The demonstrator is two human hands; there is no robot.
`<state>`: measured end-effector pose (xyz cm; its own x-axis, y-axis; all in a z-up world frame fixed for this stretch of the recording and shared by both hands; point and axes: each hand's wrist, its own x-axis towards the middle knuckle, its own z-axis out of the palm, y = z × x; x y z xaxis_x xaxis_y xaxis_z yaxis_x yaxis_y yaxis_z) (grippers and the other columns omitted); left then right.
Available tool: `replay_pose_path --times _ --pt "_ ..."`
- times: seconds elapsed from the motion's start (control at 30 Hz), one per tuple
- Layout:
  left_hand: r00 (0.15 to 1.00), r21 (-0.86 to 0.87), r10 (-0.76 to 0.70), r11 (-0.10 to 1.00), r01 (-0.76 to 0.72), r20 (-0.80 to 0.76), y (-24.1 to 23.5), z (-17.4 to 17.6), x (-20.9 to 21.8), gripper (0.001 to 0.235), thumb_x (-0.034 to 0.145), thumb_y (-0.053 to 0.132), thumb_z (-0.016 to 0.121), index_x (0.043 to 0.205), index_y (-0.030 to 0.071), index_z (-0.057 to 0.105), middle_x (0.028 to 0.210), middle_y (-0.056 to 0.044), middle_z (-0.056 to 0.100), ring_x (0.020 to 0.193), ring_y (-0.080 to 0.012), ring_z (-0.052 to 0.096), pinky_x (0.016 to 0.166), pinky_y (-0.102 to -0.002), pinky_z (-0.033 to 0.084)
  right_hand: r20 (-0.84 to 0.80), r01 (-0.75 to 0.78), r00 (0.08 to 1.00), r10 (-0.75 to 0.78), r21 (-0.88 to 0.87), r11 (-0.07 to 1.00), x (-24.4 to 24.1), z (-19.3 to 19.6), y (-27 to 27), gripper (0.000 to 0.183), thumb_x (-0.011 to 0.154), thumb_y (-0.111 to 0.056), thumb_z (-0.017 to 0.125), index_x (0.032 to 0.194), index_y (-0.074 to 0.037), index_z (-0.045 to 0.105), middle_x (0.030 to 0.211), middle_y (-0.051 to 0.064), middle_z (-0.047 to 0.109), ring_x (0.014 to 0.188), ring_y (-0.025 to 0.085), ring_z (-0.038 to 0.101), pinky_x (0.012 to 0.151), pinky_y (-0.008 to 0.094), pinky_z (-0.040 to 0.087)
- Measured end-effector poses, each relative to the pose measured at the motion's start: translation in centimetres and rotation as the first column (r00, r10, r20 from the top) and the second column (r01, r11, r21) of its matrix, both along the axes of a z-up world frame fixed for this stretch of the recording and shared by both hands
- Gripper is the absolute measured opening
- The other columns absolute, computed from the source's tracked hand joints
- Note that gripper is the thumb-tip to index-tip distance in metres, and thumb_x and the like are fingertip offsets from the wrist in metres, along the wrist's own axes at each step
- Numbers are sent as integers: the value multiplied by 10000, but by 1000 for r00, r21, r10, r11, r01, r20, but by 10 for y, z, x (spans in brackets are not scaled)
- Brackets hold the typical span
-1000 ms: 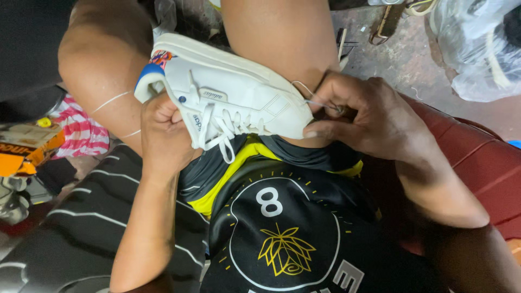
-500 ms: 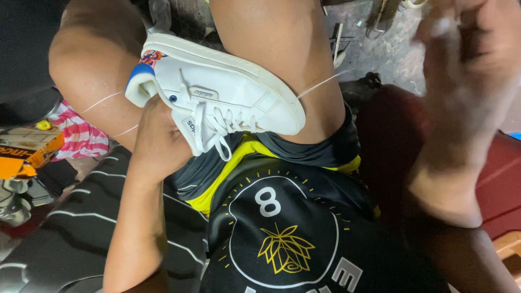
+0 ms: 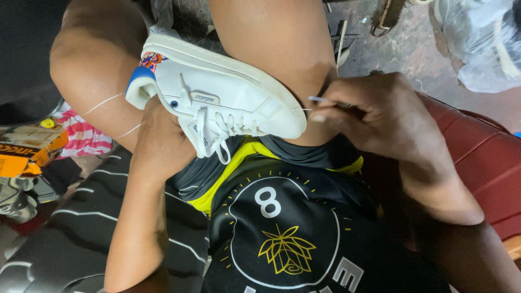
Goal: The person holds a white sneaker on their lap and uses a needle and thread to sew the shoe's upper. They repeatedly push the needle through the material and pull the thread to secure the stitches.
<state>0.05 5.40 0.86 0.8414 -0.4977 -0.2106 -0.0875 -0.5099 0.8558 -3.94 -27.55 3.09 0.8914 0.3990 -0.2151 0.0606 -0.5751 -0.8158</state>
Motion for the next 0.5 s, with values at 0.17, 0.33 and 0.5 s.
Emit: replay_pose_path --times 0.17,0.33,0.5 --pt "998 6 -19 1000 19 62 -2 -3 2 310 902 223 789 1123 23 705 1098 -167 739 1058 -397 694 898 -432 545 -191 248 967 -171 529 812 1 2 21 232 1061 -224 559 867 -96 559 835 51 681 543 50 484 494 212 381" --pt "992 49 -24 999 17 127 -3 -10 0 318 838 230 822 1046 18 707 1037 -166 734 992 -399 688 868 -441 529 -408 431 894 -184 675 598 -1 -2 50 271 1155 -204 504 918 -72 498 708 -10 525 533 18 402 498 182 340" --pt "1000 -90 11 996 -10 11 8 -15 0 226 848 190 792 999 37 724 986 -123 742 952 -336 725 867 -377 552 -267 351 935 -233 604 716 -1 -11 57 339 1209 -199 495 904 -56 463 694 -9 464 570 44 385 532 199 337"
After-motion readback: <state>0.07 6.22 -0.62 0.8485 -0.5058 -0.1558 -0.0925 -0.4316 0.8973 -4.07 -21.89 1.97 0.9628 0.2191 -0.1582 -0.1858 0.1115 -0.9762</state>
